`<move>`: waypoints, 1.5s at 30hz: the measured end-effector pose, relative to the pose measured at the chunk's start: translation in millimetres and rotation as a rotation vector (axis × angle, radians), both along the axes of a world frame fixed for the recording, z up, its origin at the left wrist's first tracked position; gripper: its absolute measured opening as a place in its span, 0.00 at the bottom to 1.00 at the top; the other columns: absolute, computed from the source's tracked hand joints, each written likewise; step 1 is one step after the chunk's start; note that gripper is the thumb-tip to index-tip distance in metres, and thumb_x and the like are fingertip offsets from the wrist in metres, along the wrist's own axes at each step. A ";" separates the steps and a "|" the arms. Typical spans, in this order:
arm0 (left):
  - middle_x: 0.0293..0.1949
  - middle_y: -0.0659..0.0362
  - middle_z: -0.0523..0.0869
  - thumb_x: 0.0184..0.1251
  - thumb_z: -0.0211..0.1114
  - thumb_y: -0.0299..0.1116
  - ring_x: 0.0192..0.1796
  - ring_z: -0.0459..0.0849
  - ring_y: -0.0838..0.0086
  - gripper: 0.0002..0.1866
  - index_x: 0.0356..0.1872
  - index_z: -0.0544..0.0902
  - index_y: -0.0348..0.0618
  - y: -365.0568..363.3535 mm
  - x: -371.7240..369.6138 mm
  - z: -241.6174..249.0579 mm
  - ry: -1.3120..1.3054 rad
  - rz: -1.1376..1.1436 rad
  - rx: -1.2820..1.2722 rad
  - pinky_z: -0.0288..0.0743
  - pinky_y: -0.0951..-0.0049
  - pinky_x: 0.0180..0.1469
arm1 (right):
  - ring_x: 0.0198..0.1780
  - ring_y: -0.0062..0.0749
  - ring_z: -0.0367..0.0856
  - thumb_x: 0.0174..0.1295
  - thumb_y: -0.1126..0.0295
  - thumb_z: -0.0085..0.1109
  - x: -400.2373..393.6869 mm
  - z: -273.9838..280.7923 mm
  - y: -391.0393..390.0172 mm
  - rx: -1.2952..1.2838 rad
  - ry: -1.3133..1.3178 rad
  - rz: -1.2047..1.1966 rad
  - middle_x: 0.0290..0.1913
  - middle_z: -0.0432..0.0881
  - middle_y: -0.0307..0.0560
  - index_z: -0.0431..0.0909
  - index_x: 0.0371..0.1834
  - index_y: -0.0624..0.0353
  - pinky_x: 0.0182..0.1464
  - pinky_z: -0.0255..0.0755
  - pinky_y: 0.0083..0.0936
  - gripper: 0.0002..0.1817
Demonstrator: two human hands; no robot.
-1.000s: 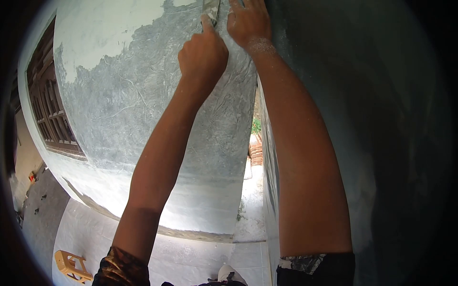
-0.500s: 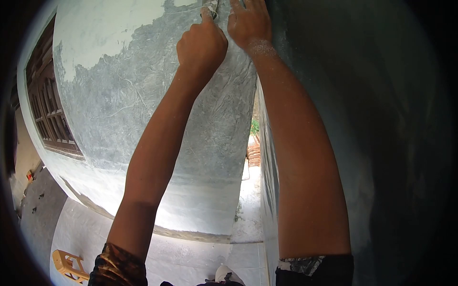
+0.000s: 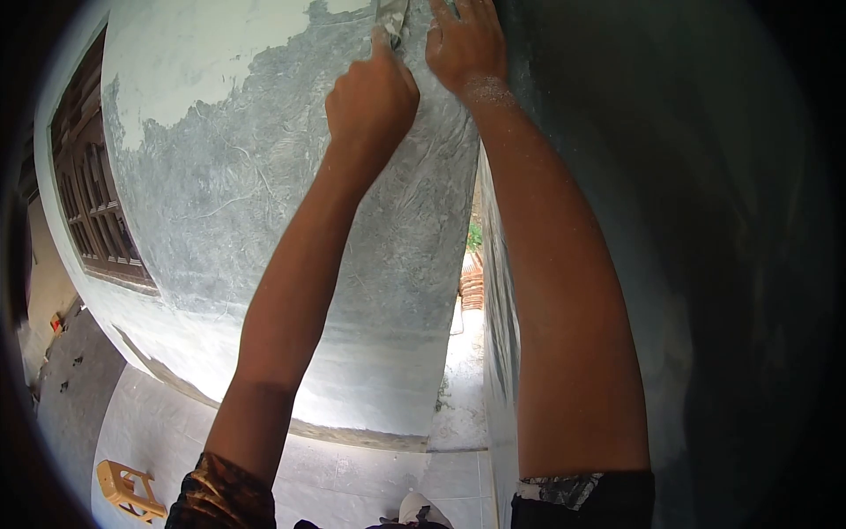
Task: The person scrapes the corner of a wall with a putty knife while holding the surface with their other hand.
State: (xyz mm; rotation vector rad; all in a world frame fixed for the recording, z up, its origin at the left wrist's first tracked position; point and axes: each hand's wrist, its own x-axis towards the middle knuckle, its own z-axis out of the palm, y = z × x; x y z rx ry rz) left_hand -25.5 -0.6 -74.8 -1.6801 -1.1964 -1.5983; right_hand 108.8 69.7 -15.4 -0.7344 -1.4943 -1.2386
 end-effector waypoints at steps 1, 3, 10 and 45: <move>0.35 0.38 0.88 0.70 0.56 0.34 0.37 0.90 0.46 0.31 0.72 0.67 0.29 -5.7 -0.5 -6.8 0.034 0.036 -0.085 0.84 0.49 0.39 | 0.81 0.55 0.54 0.65 0.77 0.51 -1.2 -0.9 -0.3 -0.002 0.000 0.003 0.80 0.60 0.60 0.71 0.72 0.67 0.82 0.49 0.44 0.29; 0.35 0.40 0.89 0.67 0.59 0.32 0.37 0.91 0.50 0.34 0.72 0.65 0.26 -5.4 -1.4 -8.8 0.067 0.069 -0.167 0.84 0.54 0.39 | 0.81 0.55 0.54 0.65 0.78 0.51 -2.1 -1.1 -1.4 -0.004 0.012 -0.002 0.80 0.60 0.60 0.71 0.72 0.67 0.82 0.50 0.44 0.29; 0.33 0.37 0.88 0.73 0.55 0.36 0.37 0.90 0.42 0.28 0.71 0.70 0.32 5.3 0.7 10.0 -0.013 0.009 -0.003 0.83 0.44 0.40 | 0.81 0.56 0.55 0.64 0.78 0.52 0.3 -0.4 0.4 0.018 -0.007 -0.014 0.80 0.61 0.61 0.72 0.71 0.67 0.81 0.50 0.44 0.29; 0.34 0.38 0.88 0.73 0.54 0.37 0.38 0.89 0.41 0.28 0.70 0.71 0.33 2.7 -3.2 21.0 -0.002 0.021 -0.001 0.82 0.44 0.42 | 0.83 0.55 0.49 0.69 0.69 0.51 -0.8 1.1 -1.5 -0.015 -0.035 -0.069 0.83 0.54 0.60 0.64 0.77 0.66 0.83 0.43 0.46 0.32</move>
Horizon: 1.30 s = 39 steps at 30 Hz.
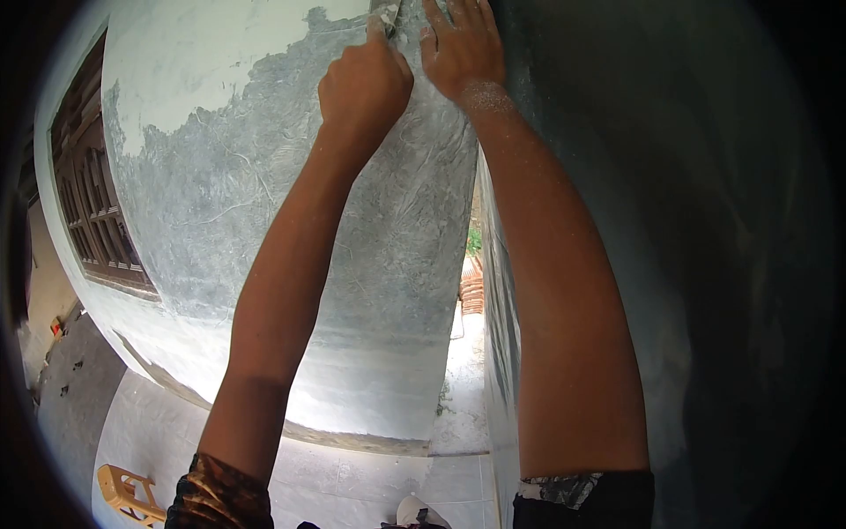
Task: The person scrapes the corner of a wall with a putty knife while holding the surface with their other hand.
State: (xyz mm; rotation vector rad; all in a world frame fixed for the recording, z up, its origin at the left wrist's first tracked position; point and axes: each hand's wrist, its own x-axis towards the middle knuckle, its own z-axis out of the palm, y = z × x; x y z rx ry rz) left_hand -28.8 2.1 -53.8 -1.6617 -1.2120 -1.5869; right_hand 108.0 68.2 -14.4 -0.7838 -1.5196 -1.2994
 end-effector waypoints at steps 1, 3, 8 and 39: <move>0.34 0.38 0.88 0.73 0.54 0.37 0.38 0.89 0.41 0.28 0.70 0.72 0.33 -1.6 -1.5 -7.9 0.005 -0.004 -0.030 0.82 0.43 0.42 | 0.83 0.55 0.49 0.69 0.69 0.51 0.5 -0.6 0.7 -0.001 0.002 0.003 0.83 0.54 0.60 0.64 0.77 0.66 0.83 0.43 0.46 0.32; 0.34 0.38 0.88 0.73 0.54 0.38 0.38 0.89 0.41 0.28 0.70 0.72 0.33 -4.2 -5.6 -18.1 0.007 -0.004 -0.060 0.82 0.43 0.42 | 0.83 0.55 0.48 0.69 0.68 0.50 0.0 0.1 2.4 0.006 0.001 -0.006 0.82 0.54 0.60 0.64 0.77 0.65 0.83 0.43 0.46 0.32; 0.34 0.38 0.88 0.73 0.54 0.38 0.38 0.89 0.41 0.26 0.68 0.73 0.35 -0.1 -6.8 -7.1 0.028 -0.020 -0.017 0.82 0.43 0.42 | 0.83 0.54 0.48 0.70 0.68 0.50 -1.1 -0.4 -1.5 -0.016 0.014 0.008 0.83 0.54 0.60 0.64 0.77 0.65 0.83 0.44 0.46 0.31; 0.37 0.36 0.88 0.74 0.53 0.38 0.40 0.89 0.39 0.25 0.64 0.75 0.29 -19.7 4.7 -7.1 -0.040 -0.054 -0.057 0.83 0.43 0.44 | 0.83 0.56 0.49 0.66 0.71 0.54 2.6 -0.7 0.0 0.009 -0.022 0.036 0.83 0.54 0.60 0.66 0.76 0.65 0.82 0.45 0.47 0.32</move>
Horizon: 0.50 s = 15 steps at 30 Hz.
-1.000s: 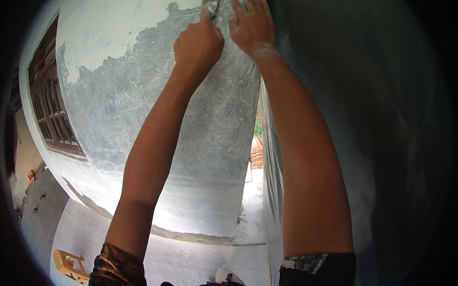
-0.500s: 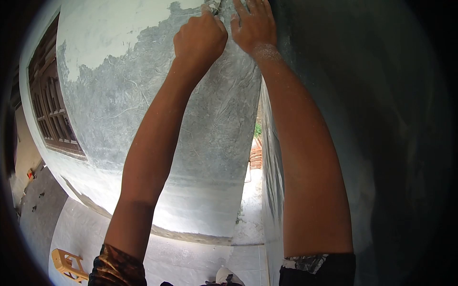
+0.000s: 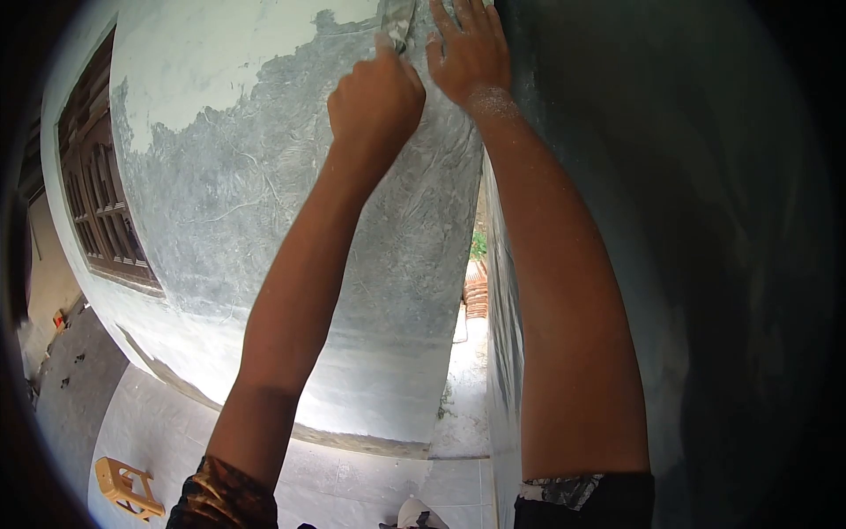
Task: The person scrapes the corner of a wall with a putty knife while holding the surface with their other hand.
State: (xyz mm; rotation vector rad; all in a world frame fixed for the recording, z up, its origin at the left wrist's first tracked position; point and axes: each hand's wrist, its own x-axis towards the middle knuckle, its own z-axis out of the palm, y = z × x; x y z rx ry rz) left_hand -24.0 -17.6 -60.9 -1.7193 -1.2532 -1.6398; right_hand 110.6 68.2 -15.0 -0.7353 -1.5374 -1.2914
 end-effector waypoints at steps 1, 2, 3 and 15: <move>0.37 0.36 0.88 0.74 0.53 0.39 0.41 0.89 0.39 0.25 0.63 0.76 0.29 -0.7 -0.2 -7.0 0.016 0.024 -0.052 0.82 0.43 0.45 | 0.83 0.56 0.49 0.66 0.71 0.54 -1.1 -0.8 -1.5 0.000 0.001 0.003 0.83 0.54 0.60 0.66 0.76 0.65 0.82 0.45 0.47 0.32; 0.37 0.36 0.88 0.74 0.53 0.39 0.42 0.89 0.39 0.24 0.62 0.76 0.30 -0.6 -0.6 -9.7 0.034 0.048 -0.101 0.82 0.42 0.46 | 0.83 0.56 0.49 0.66 0.71 0.55 -2.4 -1.6 -3.0 -0.018 0.021 0.003 0.83 0.54 0.60 0.66 0.76 0.65 0.82 0.45 0.47 0.33; 0.37 0.36 0.88 0.74 0.53 0.39 0.42 0.89 0.39 0.24 0.62 0.76 0.30 1.2 -0.5 -5.0 0.035 0.049 -0.099 0.82 0.42 0.46 | 0.83 0.56 0.49 0.66 0.70 0.55 -3.4 -1.3 -4.3 -0.036 0.040 0.003 0.83 0.54 0.60 0.66 0.76 0.65 0.82 0.45 0.47 0.33; 0.35 0.43 0.90 0.67 0.62 0.35 0.38 0.92 0.53 0.32 0.69 0.70 0.24 -1.9 -2.1 -17.4 0.106 0.137 -0.098 0.86 0.58 0.40 | 0.82 0.57 0.51 0.65 0.72 0.54 -2.9 -0.5 -2.8 -0.002 0.026 0.019 0.81 0.57 0.61 0.67 0.75 0.66 0.82 0.46 0.47 0.33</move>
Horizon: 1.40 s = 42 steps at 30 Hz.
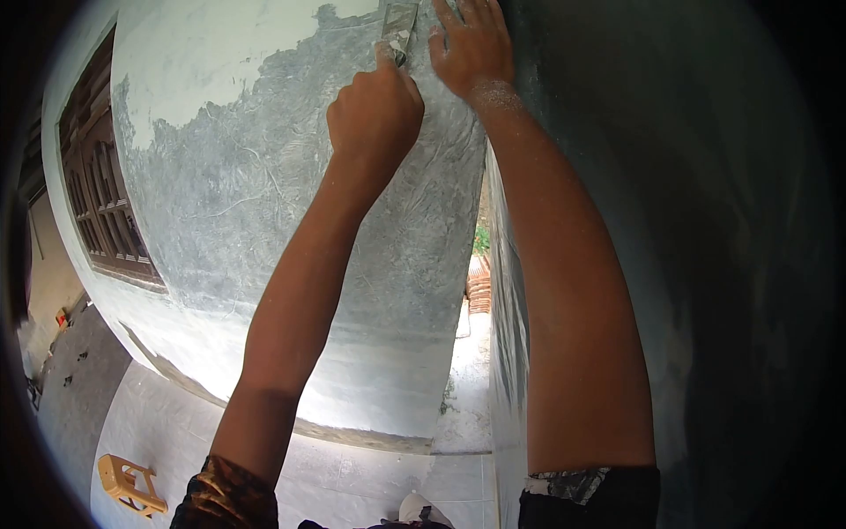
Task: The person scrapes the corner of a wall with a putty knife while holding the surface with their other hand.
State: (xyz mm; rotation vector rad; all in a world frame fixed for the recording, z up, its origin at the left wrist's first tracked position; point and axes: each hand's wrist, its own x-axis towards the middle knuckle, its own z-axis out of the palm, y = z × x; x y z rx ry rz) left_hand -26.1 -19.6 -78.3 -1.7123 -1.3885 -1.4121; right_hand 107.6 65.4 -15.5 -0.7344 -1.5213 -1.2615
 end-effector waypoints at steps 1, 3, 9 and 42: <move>0.36 0.40 0.89 0.70 0.58 0.36 0.40 0.91 0.48 0.27 0.66 0.73 0.28 3.0 1.0 3.4 -0.028 -0.024 0.020 0.84 0.51 0.42 | 0.82 0.57 0.51 0.65 0.72 0.54 0.4 0.2 0.2 0.000 -0.001 -0.003 0.81 0.57 0.61 0.67 0.75 0.66 0.82 0.46 0.47 0.33; 0.37 0.38 0.89 0.74 0.53 0.38 0.41 0.90 0.42 0.23 0.62 0.77 0.32 8.9 2.3 14.0 -0.057 -0.051 0.038 0.83 0.45 0.44 | 0.82 0.57 0.51 0.64 0.72 0.53 1.0 0.2 1.2 0.010 -0.011 -0.018 0.81 0.57 0.61 0.67 0.75 0.67 0.82 0.46 0.47 0.33; 0.37 0.38 0.89 0.74 0.53 0.38 0.41 0.90 0.43 0.25 0.65 0.75 0.30 -0.2 -0.3 9.3 -0.033 -0.044 0.055 0.83 0.46 0.44 | 0.82 0.57 0.53 0.63 0.72 0.54 1.6 0.3 2.3 0.030 -0.017 -0.010 0.81 0.58 0.62 0.68 0.75 0.67 0.82 0.47 0.47 0.33; 0.39 0.38 0.89 0.72 0.53 0.35 0.41 0.90 0.44 0.26 0.66 0.74 0.28 -5.5 4.7 21.3 -0.034 -0.058 0.079 0.83 0.46 0.44 | 0.83 0.55 0.50 0.64 0.72 0.55 0.2 0.3 -1.1 -0.022 0.009 0.043 0.82 0.57 0.59 0.68 0.75 0.65 0.82 0.46 0.47 0.33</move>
